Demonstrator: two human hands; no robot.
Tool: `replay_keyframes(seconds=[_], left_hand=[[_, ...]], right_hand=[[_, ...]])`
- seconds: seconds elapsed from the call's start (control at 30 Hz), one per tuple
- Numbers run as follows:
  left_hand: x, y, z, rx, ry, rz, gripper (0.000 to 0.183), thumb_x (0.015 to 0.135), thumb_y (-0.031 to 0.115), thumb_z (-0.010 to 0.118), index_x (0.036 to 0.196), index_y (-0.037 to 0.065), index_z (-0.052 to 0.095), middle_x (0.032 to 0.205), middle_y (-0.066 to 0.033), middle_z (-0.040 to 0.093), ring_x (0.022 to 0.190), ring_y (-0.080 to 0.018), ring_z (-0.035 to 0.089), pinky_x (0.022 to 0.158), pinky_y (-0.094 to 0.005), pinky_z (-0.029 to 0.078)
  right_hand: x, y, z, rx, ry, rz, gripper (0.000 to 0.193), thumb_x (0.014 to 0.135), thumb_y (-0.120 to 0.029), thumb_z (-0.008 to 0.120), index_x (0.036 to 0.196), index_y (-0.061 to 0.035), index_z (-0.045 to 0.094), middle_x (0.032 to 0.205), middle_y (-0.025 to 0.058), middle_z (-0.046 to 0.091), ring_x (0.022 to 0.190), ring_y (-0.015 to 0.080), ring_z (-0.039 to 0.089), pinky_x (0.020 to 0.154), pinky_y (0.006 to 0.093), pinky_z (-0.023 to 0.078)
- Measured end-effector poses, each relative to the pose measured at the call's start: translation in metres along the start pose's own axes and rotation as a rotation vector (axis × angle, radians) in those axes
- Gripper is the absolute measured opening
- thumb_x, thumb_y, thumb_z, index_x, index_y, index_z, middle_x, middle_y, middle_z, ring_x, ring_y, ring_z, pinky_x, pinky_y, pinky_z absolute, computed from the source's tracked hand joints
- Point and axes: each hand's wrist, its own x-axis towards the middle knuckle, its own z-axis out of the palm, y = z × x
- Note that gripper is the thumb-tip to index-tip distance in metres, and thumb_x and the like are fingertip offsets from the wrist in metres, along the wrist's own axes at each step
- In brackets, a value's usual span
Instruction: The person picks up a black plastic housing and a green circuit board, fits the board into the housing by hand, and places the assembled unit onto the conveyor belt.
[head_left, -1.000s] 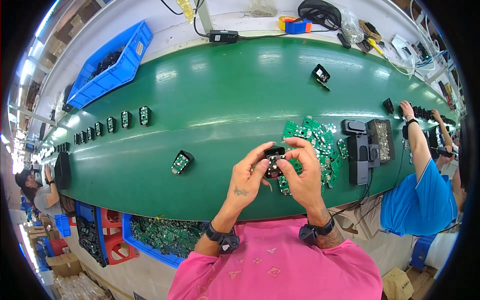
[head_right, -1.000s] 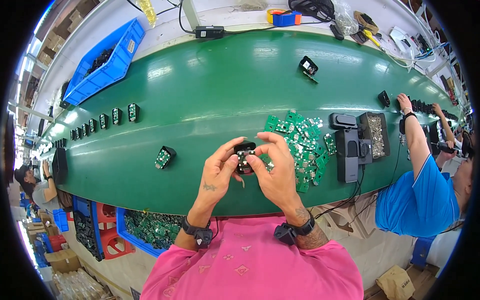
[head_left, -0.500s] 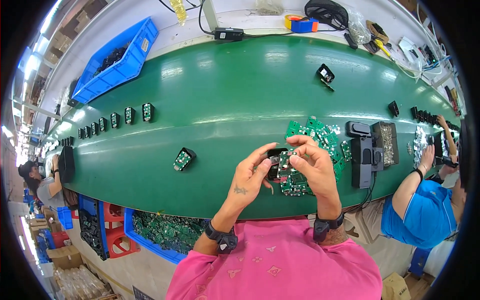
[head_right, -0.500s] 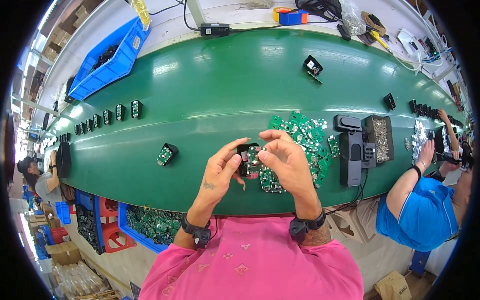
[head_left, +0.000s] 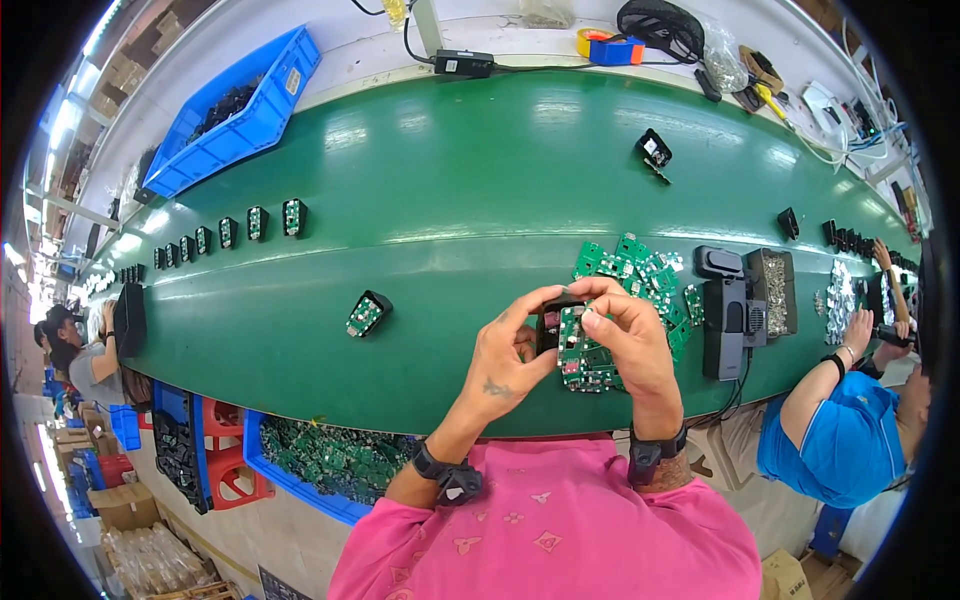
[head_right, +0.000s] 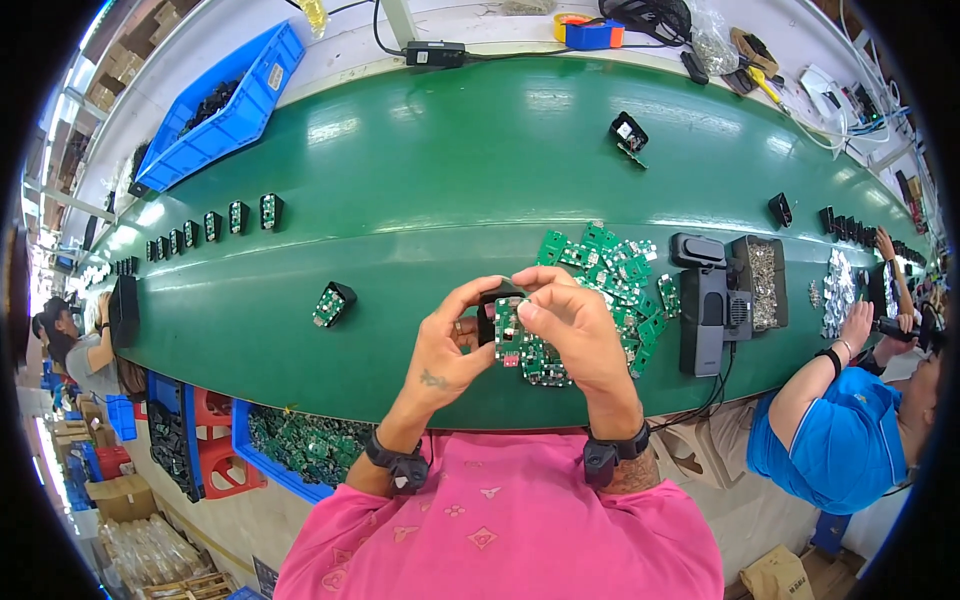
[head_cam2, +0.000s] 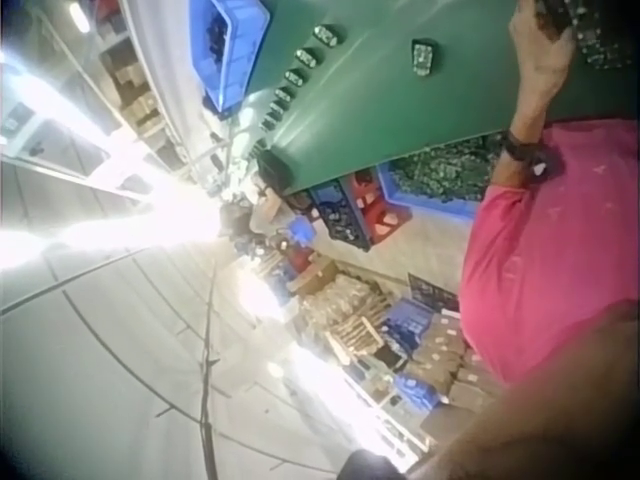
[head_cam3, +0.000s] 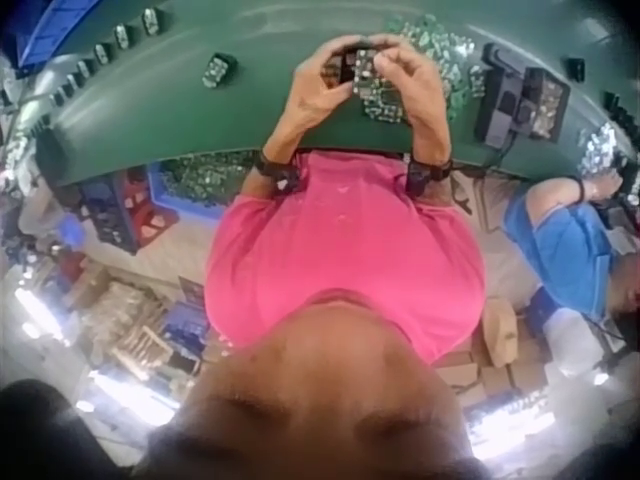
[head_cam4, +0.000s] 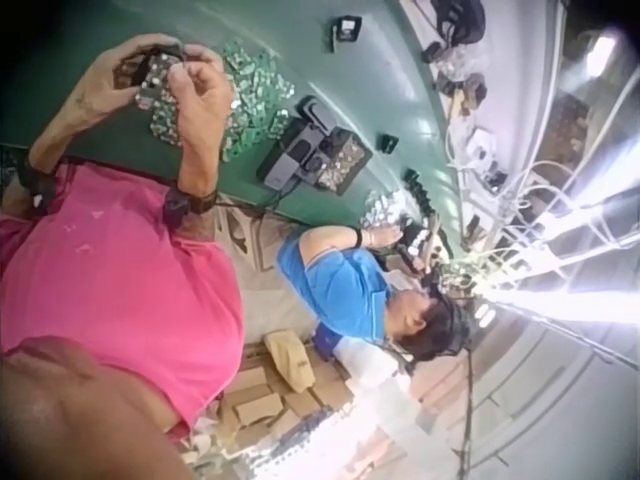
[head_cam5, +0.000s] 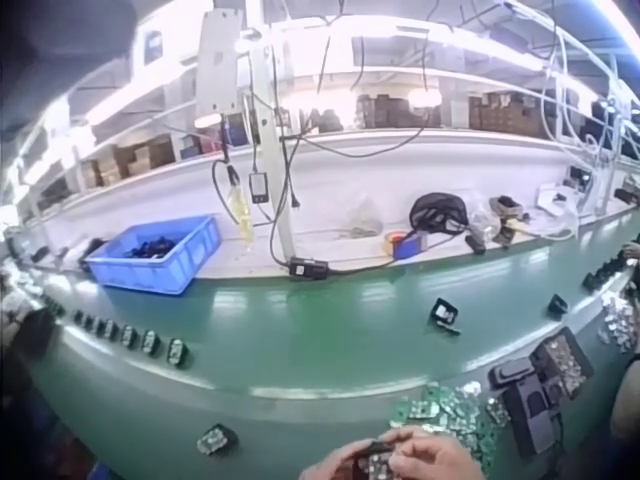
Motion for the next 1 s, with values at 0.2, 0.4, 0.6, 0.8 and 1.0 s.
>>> replay_keyframes(seconds=[0.2, 0.4, 0.6, 0.8, 1.0], left_hand=[[0.004, -0.020, 0.001, 0.294, 0.211, 0.210, 0.065, 0.078, -0.013, 0.060, 0.138, 0.011, 0.057, 0.097, -0.0078, 0.067, 0.062, -0.0031, 0.050, 0.053, -0.0216, 0.042], [-0.003, -0.004, 0.008, 0.249, 0.289, 0.074, 0.064, 0.084, -0.015, 0.051, 0.142, 0.010, 0.053, 0.105, -0.0096, 0.067, 0.072, -0.0061, 0.056, 0.063, -0.0230, 0.049], [-0.004, 0.003, -0.009, 0.215, 0.083, 0.112, 0.061, 0.085, -0.012, 0.050, 0.143, 0.009, 0.051, 0.104, -0.0110, 0.068, 0.079, -0.0081, 0.063, 0.071, -0.0250, 0.052], [-0.006, 0.018, -0.012, 0.340, 0.032, -0.030, 0.054, 0.087, -0.006, 0.051, 0.139, 0.008, 0.052, 0.114, -0.0126, 0.069, 0.075, -0.0084, 0.065, 0.065, -0.0255, 0.053], [-0.006, 0.007, -0.017, 0.117, -0.007, -0.027, 0.045, 0.094, 0.001, 0.052, 0.138, 0.006, 0.048, 0.120, -0.0168, 0.065, 0.066, -0.0061, 0.063, 0.053, -0.0231, 0.049]], right_hand=[[-0.006, 0.004, 0.014, -0.549, 0.118, -0.197, 0.015, 0.086, -0.013, 0.072, 0.085, 0.0009, 0.066, 0.116, 0.0094, 0.057, 0.102, 0.0155, 0.055, 0.090, 0.0300, 0.043], [-0.011, 0.000, 0.030, -0.460, 0.152, 0.006, 0.019, 0.092, -0.015, 0.069, 0.087, 0.0035, 0.065, 0.069, 0.0046, 0.061, 0.061, 0.0086, 0.053, 0.053, 0.0278, 0.041], [-0.008, 0.000, 0.029, -0.493, 0.142, 0.013, 0.019, 0.092, -0.013, 0.068, 0.080, 0.0023, 0.064, 0.060, -0.0036, 0.054, 0.055, 0.0025, 0.044, 0.048, 0.0228, 0.033], [-0.008, 0.006, 0.033, -0.483, 0.221, 0.019, 0.020, 0.091, -0.014, 0.070, 0.080, 0.0026, 0.066, 0.060, -0.0035, 0.055, 0.056, 0.0017, 0.045, 0.047, 0.0229, 0.033], [-0.009, 0.008, 0.040, -0.572, 0.285, -0.039, 0.021, 0.090, -0.015, 0.072, 0.079, 0.0022, 0.066, 0.057, -0.0011, 0.057, 0.054, 0.0025, 0.047, 0.048, 0.0226, 0.036]])
